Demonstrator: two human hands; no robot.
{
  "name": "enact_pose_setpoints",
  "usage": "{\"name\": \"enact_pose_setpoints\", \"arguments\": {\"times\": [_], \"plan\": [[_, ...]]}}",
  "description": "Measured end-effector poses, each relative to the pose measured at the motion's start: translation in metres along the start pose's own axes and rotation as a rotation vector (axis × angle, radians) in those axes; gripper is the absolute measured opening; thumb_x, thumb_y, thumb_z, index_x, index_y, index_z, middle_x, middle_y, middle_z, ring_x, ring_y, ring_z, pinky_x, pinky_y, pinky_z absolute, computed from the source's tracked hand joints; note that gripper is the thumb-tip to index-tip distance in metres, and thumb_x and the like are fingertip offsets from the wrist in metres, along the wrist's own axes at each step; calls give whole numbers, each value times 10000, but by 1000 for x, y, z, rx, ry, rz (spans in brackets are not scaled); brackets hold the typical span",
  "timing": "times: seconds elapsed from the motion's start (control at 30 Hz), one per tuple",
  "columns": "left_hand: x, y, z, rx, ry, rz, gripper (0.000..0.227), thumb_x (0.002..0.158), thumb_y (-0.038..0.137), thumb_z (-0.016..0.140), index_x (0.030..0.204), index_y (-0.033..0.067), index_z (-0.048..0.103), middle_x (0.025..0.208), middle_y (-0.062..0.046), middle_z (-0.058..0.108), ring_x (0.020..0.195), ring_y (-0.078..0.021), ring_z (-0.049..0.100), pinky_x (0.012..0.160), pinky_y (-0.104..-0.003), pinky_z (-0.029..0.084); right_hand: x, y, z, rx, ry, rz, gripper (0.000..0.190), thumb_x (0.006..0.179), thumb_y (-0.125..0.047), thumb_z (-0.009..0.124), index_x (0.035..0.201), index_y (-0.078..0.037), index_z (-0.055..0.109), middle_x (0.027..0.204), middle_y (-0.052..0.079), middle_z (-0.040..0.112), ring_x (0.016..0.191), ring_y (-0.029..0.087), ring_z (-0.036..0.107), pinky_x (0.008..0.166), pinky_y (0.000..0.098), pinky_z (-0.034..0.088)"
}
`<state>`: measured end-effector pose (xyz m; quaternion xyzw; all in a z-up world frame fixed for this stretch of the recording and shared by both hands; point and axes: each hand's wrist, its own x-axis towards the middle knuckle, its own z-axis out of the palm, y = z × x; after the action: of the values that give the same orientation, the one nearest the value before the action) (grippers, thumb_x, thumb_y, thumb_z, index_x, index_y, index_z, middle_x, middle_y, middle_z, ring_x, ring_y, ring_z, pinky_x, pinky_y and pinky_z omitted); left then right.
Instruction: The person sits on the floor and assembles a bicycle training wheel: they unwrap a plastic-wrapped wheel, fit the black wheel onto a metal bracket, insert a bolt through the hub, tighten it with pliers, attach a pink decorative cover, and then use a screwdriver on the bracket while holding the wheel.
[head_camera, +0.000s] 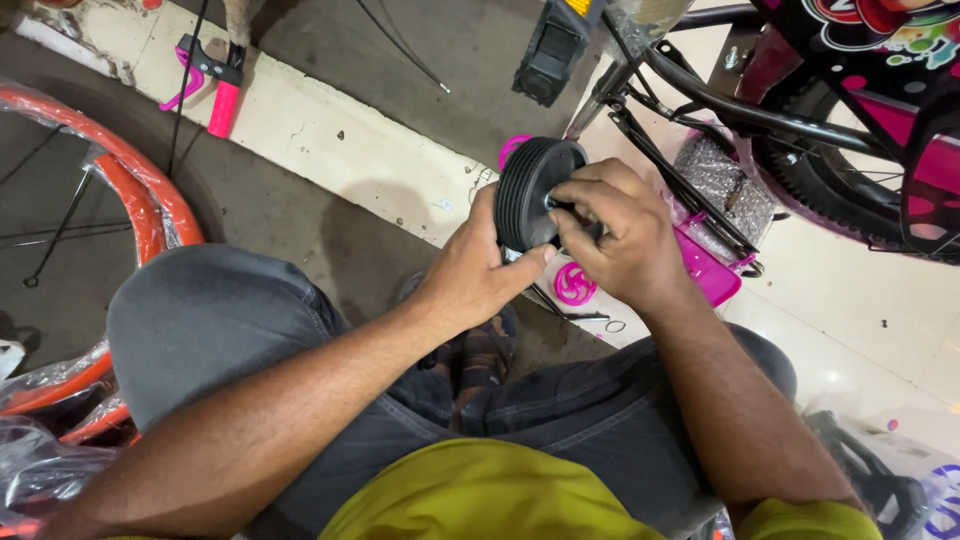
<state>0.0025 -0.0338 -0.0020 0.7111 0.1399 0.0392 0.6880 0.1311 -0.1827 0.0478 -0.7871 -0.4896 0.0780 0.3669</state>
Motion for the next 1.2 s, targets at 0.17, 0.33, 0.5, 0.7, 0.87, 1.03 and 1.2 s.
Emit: {"name": "enact_pose_setpoints", "arguments": {"times": [0.17,0.33,0.5,0.7,0.87,1.03,1.2], "plan": [[0,-2,1,7,20,15,653,887,222,758,1379,4,390,1128,-154,660,1039,-227,695,901,-372,553,0,1,3,-26,-4,-20,251,865,32,802,1099,10,714,1094,122,675,847,189,669,718,301,561],[3,-9,-1,-17,27,11,604,898,223,761,1352,6,428,1126,-146,679,1057,-223,692,921,-363,549,-3,14,2,-124,33,31,258,863,-56,831,1103,-7,749,961,117,693,792,182,660,627,286,528],[19,-7,-15,-53,133,-33,585,888,229,763,1331,6,453,1150,-129,691,1045,-201,683,911,-347,549,-15,85,-7,67,36,263,133,958,-32,724,1088,-28,753,1051,86,736,886,158,685,711,268,545],[28,-13,-26,-125,261,82,590,919,189,760,1374,-15,444,1242,-123,652,1122,-174,633,1001,-324,514,-21,172,92,101,-352,325,176,896,-131,733,1036,-26,746,994,123,737,873,239,722,781,364,583],[28,-10,-41,-150,334,115,594,931,144,745,1408,-16,428,1274,-109,636,1150,-159,616,1040,-317,501,-21,234,195,-125,-375,351,220,885,-189,697,1063,-80,767,1045,163,756,965,333,747,872,411,581],[28,-28,-53,-223,405,128,556,958,124,727,1399,-8,415,1286,-98,629,1166,-149,608,1061,-317,500,-12,193,257,-251,-436,529,240,953,-235,657,1139,-115,751,1270,163,700,1165,340,670,978,454,527],[29,-22,-45,-178,421,119,537,950,124,736,1376,-6,436,1249,-94,632,1124,-131,606,1008,-307,513,2,178,288,869,-189,664,480,986,-293,670,1399,-79,553,1379,117,629,1287,242,592,1089,359,466]]}}
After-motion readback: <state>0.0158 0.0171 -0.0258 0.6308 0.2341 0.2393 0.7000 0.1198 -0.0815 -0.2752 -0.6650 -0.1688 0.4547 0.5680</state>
